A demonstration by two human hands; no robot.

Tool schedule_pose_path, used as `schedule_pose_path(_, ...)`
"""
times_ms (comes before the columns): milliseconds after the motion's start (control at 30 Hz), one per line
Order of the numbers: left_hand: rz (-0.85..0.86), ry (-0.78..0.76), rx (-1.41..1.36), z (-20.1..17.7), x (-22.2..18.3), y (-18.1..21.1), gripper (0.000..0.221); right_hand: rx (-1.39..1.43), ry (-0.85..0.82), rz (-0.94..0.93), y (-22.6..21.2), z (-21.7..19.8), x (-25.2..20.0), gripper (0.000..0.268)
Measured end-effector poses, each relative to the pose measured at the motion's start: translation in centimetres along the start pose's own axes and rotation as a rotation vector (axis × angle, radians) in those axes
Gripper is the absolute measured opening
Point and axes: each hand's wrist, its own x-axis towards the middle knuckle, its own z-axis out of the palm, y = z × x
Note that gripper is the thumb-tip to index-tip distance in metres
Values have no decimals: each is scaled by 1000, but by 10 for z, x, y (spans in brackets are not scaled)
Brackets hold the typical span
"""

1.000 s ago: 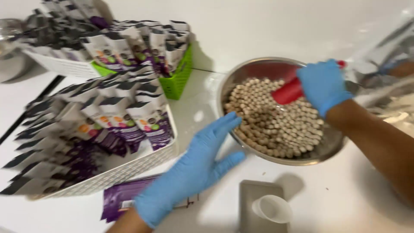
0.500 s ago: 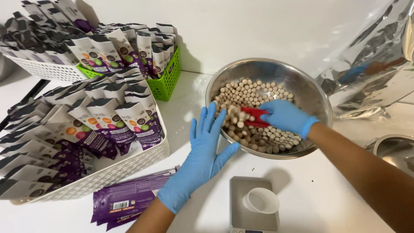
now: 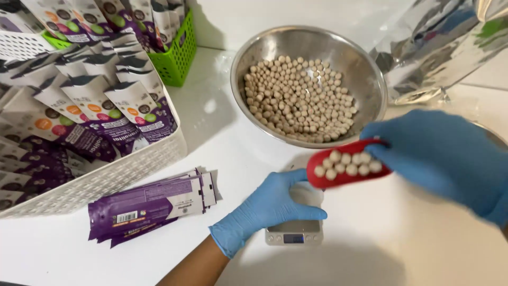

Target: Weighing and packaging small round food items into individual pouches

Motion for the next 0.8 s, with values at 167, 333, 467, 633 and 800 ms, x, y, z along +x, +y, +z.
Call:
schedule_pose_path(167, -121, 52, 93, 0, -10, 7, 100, -338, 448, -383, -42, 34, -40, 10)
schedule_pose_path(333, -39, 83, -12, -12, -22, 16, 71, -637, 594, -194, -12, -1, 18, 17)
schedule_pose_path(467, 44, 236, -61, -41, -34, 12, 73, -466, 693, -388, -23, -6, 109, 21)
schedule_pose_path(633, 68, 406, -78, -67, -55, 0, 61, 293, -186, -410, -81, 52, 164, 58)
schedule_pose_path(800, 76, 394, -120, -56, -60, 1, 50, 412, -41, -479, -70, 70, 182, 19)
